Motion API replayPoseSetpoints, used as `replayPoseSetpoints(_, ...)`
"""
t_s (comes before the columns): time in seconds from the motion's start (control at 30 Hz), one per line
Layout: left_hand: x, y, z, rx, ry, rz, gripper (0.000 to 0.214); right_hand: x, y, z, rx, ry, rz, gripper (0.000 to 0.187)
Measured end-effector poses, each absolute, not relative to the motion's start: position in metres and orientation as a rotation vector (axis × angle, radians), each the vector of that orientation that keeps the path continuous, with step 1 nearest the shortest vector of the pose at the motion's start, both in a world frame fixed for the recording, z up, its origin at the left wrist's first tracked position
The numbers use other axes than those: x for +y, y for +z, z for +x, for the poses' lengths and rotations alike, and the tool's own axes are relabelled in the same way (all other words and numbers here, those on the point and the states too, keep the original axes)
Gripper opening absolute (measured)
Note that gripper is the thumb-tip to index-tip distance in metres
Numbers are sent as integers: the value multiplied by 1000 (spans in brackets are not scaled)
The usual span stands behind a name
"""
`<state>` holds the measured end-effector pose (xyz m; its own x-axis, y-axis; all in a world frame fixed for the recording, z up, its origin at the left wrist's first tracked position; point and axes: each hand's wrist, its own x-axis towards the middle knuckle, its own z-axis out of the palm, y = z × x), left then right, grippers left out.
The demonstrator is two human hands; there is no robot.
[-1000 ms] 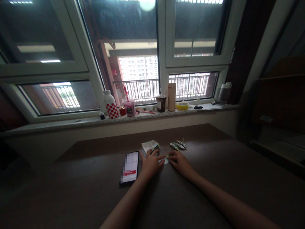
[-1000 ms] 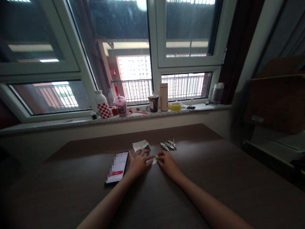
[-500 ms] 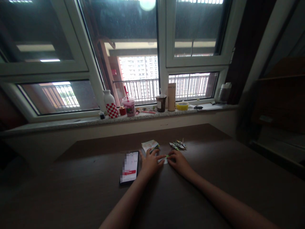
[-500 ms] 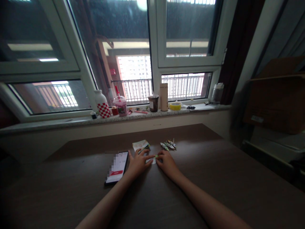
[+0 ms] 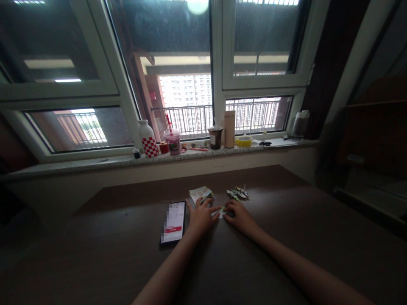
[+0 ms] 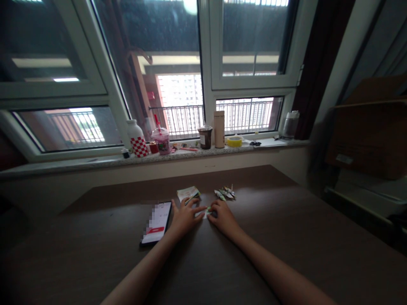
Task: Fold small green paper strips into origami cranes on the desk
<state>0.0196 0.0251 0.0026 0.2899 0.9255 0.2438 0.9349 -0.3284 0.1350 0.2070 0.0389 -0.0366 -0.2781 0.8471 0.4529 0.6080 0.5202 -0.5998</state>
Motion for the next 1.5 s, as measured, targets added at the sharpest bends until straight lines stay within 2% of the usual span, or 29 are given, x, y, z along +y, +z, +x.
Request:
replayPoseSetpoints(0.13,25,2,19,-1780,-548,-2464,35,36,-34,207,-2016,401,-1192,9)
replayPoseSetpoints(0.4,23,-2,22,-1756,-639,-2508,27,37,-36,206,-2018,387,-1202,9)
replayPoseSetpoints(0.6,23,0,24,-1775,-554,-2545,25,38,-37,207,-2012,405,-1213,9)
replayPoseSetpoints(1.2,26,6,29,-1872,-530,-2482,28,33,-30,217,-1895,476,-1216,25)
replayPoseSetpoints(1.5,24,10,29,-1894,-495,-2492,31,26,-31,223,-2033,318,-1210,18)
